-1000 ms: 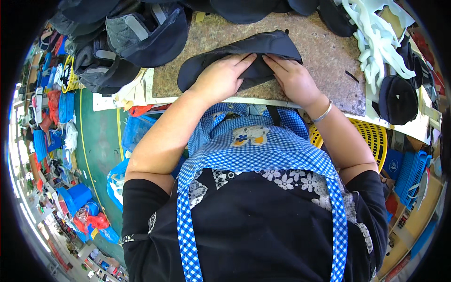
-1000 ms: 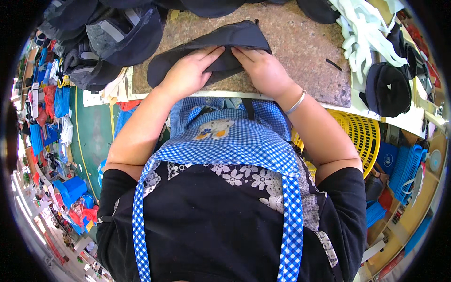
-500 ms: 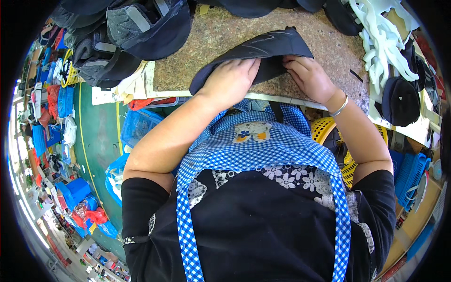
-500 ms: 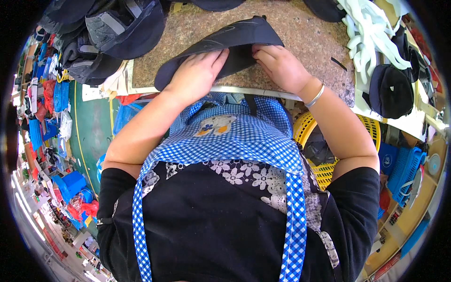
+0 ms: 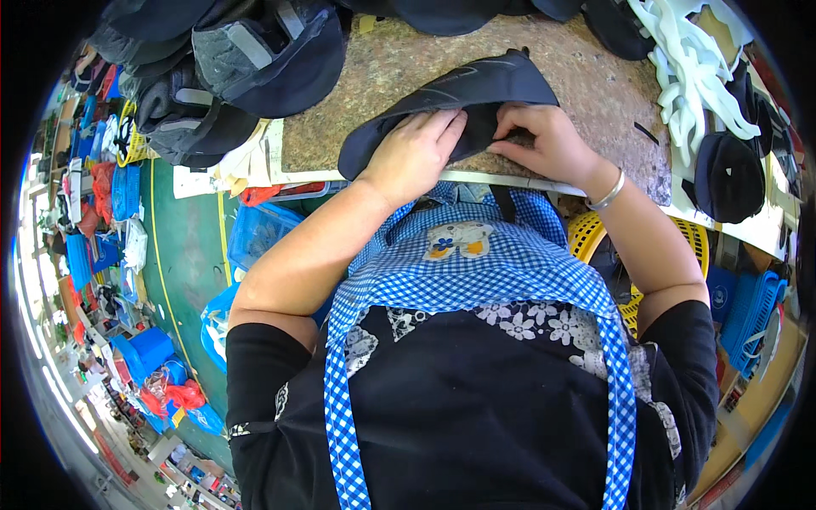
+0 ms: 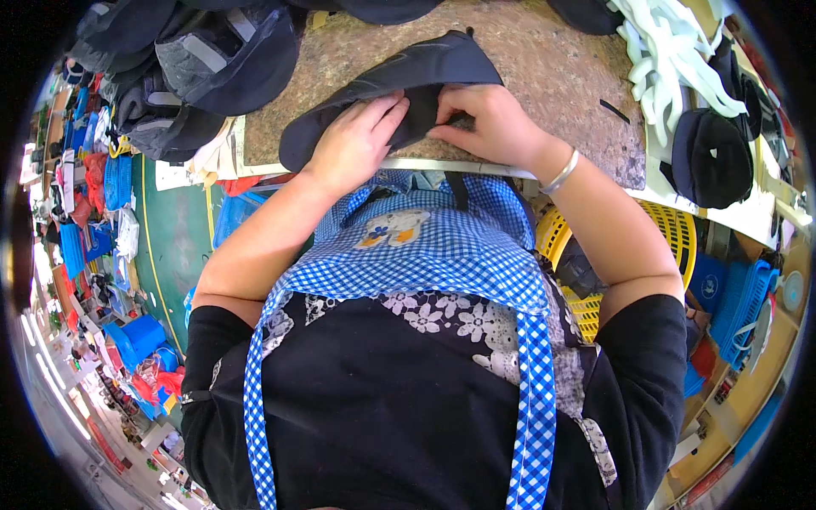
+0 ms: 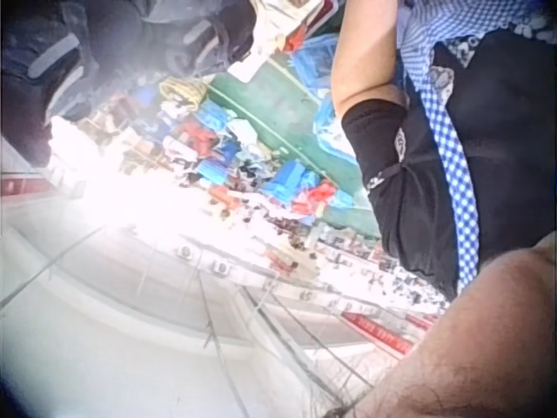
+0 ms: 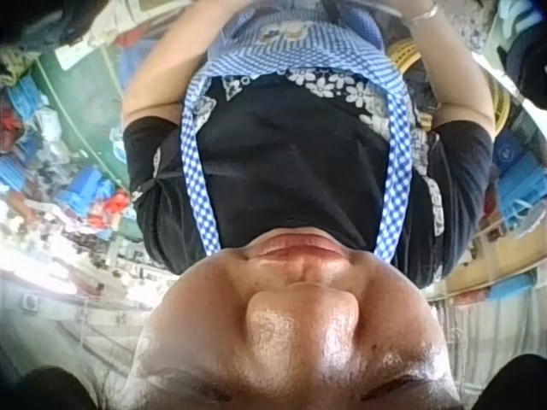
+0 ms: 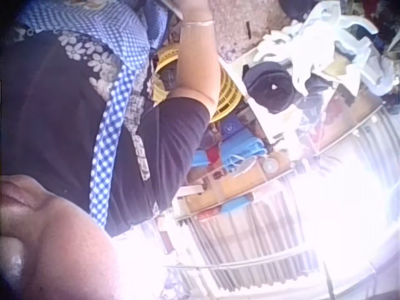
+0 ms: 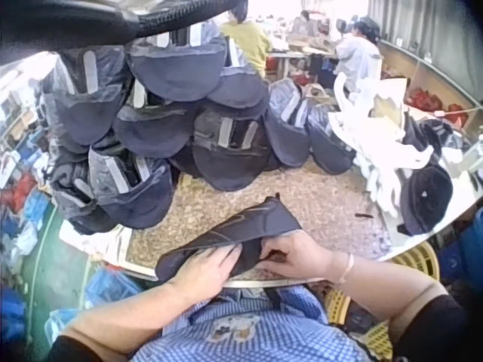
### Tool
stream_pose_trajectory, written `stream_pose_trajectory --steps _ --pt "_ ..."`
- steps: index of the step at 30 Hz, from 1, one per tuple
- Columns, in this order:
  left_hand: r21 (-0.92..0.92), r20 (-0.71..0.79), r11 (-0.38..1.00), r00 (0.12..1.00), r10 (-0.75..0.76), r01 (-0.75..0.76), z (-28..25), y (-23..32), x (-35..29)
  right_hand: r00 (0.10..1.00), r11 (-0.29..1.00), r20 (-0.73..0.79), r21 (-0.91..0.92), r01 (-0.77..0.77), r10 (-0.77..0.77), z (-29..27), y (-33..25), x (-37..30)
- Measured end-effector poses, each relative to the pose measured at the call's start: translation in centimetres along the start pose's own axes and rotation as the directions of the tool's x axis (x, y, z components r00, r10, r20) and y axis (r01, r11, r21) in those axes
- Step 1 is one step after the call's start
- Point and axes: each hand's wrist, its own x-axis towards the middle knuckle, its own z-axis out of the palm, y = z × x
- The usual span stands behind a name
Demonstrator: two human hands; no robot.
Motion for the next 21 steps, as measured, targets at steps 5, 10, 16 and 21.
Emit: stream_pose_trajectory --steps 5,10,16,21 --pt "0.001 -0.087 0.998 0.994 0.067 -0.067 0.3 -0.5 -0.4 0.879 0.933 -0.333 -0.234 0.274 -0.342 1.6 -2.9 0.8" --pt "-0.031 -0.105 0.997 0.992 0.065 -0.069 0.1 -0.4 -1.1 0.995 0.999 -0.091 0.004 -0.039 0.039 0.8 -1.9 -0.2" --pt "-0.025 -0.237 0.985 0.958 0.160 -0.171 0.2 -0.6 -0.8 0.888 0.965 -0.389 -0.185 0.185 -0.245 3.5 -3.5 1.1" --pt "-0.128 -0.062 0.981 0.989 0.136 -0.143 -1.0 -0.6 -2.3 0.930 0.967 -0.269 -0.030 0.253 -0.252 1.9 -1.5 0.3"
